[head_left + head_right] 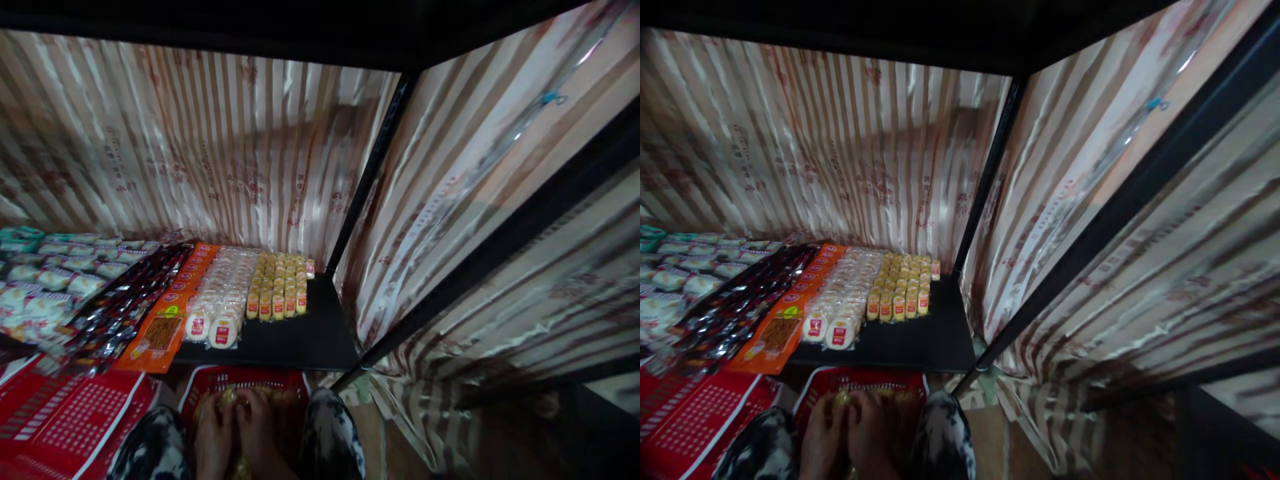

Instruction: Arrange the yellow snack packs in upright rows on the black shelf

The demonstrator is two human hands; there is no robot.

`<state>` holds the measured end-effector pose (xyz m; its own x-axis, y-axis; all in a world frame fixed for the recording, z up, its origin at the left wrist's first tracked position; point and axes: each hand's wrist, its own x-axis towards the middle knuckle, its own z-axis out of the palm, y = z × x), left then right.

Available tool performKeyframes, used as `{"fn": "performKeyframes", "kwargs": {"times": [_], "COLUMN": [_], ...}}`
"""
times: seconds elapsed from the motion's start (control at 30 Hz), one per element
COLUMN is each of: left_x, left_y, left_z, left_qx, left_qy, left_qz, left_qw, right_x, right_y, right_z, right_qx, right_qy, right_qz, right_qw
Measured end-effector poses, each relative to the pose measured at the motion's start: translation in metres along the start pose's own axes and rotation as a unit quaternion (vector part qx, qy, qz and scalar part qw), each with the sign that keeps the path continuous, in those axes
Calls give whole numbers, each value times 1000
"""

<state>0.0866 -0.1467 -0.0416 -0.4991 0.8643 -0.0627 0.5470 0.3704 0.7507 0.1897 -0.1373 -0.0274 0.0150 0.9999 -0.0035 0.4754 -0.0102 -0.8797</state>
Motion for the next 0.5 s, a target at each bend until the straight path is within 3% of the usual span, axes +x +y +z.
{"fn": "performKeyframes", "kwargs": {"times": [0.1, 0.27, 0.5], "left_x": [-8, -17, -12], "left_y": [20, 69, 132], "left_z": [-13, -26, -10], "left_qx": [-73, -109, -137], "left_qy": [-22, -30, -49], "left_qz": [60, 145, 222], "left_qw": [995, 983, 964], "right_x": [-3, -4, 12], "right_y": [-10, -22, -24], "right_z": [-17, -44, -90], "right_qx": [17, 46, 2], "right_qy": [32, 90, 169], "right_qz": [-35, -87, -137], "right_qw": [999, 991, 976]}}
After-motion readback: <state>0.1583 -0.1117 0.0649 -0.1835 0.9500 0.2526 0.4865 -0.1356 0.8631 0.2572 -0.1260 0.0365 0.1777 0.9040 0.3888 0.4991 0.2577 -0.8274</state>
